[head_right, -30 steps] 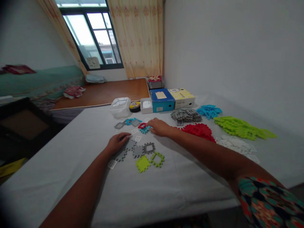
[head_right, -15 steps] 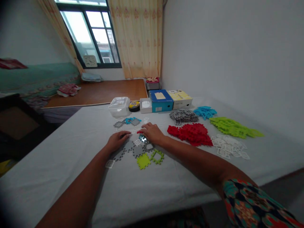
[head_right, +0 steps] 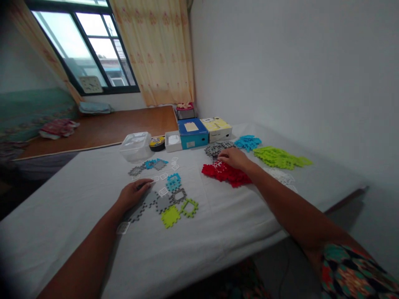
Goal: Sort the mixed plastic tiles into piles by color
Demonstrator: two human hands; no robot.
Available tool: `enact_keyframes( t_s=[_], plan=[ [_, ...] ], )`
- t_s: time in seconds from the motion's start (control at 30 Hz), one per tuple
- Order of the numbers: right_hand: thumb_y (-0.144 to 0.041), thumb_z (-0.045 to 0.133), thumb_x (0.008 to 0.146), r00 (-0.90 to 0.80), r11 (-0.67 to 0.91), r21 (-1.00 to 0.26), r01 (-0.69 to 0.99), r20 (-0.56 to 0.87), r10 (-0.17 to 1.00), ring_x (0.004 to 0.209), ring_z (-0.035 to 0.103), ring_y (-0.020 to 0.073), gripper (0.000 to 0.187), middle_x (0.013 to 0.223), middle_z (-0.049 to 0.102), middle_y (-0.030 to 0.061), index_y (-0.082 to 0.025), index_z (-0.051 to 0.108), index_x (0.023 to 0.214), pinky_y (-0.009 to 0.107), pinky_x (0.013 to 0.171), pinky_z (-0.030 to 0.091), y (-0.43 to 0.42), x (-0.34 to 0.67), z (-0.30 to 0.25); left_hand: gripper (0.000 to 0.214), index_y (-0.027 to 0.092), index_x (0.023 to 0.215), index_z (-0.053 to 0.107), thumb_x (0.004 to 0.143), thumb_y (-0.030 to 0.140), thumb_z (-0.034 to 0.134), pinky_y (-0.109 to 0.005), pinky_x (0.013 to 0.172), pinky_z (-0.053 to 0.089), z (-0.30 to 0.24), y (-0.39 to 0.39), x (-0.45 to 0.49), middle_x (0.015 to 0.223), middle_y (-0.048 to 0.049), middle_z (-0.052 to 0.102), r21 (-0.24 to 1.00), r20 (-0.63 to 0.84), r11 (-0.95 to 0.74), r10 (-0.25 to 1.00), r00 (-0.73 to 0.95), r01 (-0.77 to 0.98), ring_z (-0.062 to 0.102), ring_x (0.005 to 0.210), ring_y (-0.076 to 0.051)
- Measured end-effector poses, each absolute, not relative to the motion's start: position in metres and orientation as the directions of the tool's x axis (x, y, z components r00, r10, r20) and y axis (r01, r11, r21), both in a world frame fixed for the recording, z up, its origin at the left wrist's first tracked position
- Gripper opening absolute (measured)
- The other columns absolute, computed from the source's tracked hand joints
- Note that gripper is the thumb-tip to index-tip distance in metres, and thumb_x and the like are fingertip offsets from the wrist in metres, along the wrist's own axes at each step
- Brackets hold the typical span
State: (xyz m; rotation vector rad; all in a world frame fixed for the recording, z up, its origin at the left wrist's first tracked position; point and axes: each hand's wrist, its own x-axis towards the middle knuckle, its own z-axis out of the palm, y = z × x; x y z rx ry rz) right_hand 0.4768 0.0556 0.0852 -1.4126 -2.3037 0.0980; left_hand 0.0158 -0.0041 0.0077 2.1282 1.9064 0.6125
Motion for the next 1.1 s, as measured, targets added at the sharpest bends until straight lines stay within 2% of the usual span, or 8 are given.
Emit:
enact_keyframes(
  t_s=[0.13,0.23,0.33,0.47,0.67,0.8,0.93,1.1],
  plan=[
    [-0.031,0.052,0.091,-0.264,0.434,-0.282,0.856,0.484,0.834,0.089,0.065,0.0221,0.026,0.098,0.073,0.0085,-0.018,0.073,0.098,0.033,0.081,0.048,0.05,0.457,0.096,0.042,0.029,0.115,0.069,0.088,0.049,0.043,-0.033,0.089,0.05,0.008,-0.005,0.016,0.115,-0.0009,0.072,0.424,0.157,-0.141,0.984,0.081,0.894,0.066,0.105,-0.023],
    [-0.03,0.052,0.091,-0.365,0.57,-0.309,0.761,0.523,0.77,0.093,0.064,0.0209,0.024,0.101,0.073,0.0072,-0.02,0.072,0.101,0.034,0.086,0.047,0.039,0.421,0.101,0.041,0.029,0.114,0.07,0.088,0.049,0.044,-0.033,0.089,0.05,0.011,-0.006,0.018,0.114,-0.0008,0.073,0.429,0.156,-0.136,0.985,0.075,0.893,0.066,0.105,-0.023],
    [-0.027,0.051,0.092,-0.528,0.69,-0.325,0.646,0.463,0.712,0.097,0.062,0.0204,0.024,0.108,0.071,0.0071,-0.021,0.07,0.106,0.035,0.089,0.046,0.029,0.378,0.091,0.042,0.028,0.115,0.07,0.088,0.047,0.045,-0.033,0.09,0.05,0.013,-0.008,0.02,0.116,-0.0015,0.072,0.44,0.15,-0.143,0.985,0.085,0.887,0.065,0.107,-0.023],
    [-0.024,0.056,0.091,-0.665,0.737,-0.332,0.589,0.32,0.675,0.108,0.056,0.0237,0.03,0.119,0.067,0.0102,-0.019,0.064,0.119,0.039,0.095,0.043,0.023,0.329,0.057,0.041,0.026,0.115,0.07,0.089,0.046,0.046,-0.033,0.092,0.049,0.011,-0.01,0.021,0.117,-0.0025,0.072,0.456,0.155,-0.154,0.984,0.092,0.876,0.065,0.106,-0.023],
    [-0.035,0.062,0.089,-0.677,0.703,-0.381,0.6,0.226,0.7,0.119,0.048,0.0279,0.046,0.136,0.056,0.0118,-0.02,0.054,0.132,0.045,0.097,0.04,0.014,0.304,0.018,0.038,0.026,0.115,0.07,0.09,0.043,0.047,-0.031,0.09,0.048,0.01,-0.012,0.024,0.115,-0.0021,0.072,0.465,0.151,-0.145,0.985,0.084,0.873,0.066,0.102,-0.021],
    [-0.031,0.066,0.086,-0.686,0.712,-0.465,0.526,0.262,0.678,0.114,0.051,0.0255,0.042,0.127,0.061,0.0098,-0.021,0.059,0.125,0.041,0.097,0.041,0.01,0.31,0.012,0.036,0.026,0.114,0.07,0.09,0.041,0.049,-0.032,0.088,0.049,0.016,-0.015,0.028,0.114,-0.0024,0.073,0.465,0.14,-0.122,0.988,0.064,0.877,0.066,0.101,-0.021],
    [-0.026,0.074,0.078,-0.617,0.66,-0.561,0.5,0.304,0.726,0.108,0.054,0.0241,0.053,0.118,0.062,0.0105,-0.02,0.057,0.128,0.039,0.094,0.043,0.015,0.317,0.008,0.036,0.026,0.115,0.07,0.089,0.04,0.049,-0.033,0.088,0.049,0.017,-0.016,0.029,0.114,-0.0027,0.073,0.458,0.144,-0.119,0.988,0.058,0.881,0.066,0.101,-0.022],
    [-0.027,0.079,0.072,-0.577,0.599,-0.597,0.535,0.26,0.774,0.092,0.056,0.0213,0.053,0.102,0.06,0.0079,-0.02,0.061,0.122,0.035,0.082,0.046,0.018,0.318,0.008,0.037,0.027,0.114,0.07,0.09,0.041,0.047,-0.032,0.09,0.048,0.014,-0.014,0.026,0.112,-0.0017,0.073,0.45,0.153,-0.133,0.986,0.07,0.883,0.066,0.101,-0.021]
  ],
)
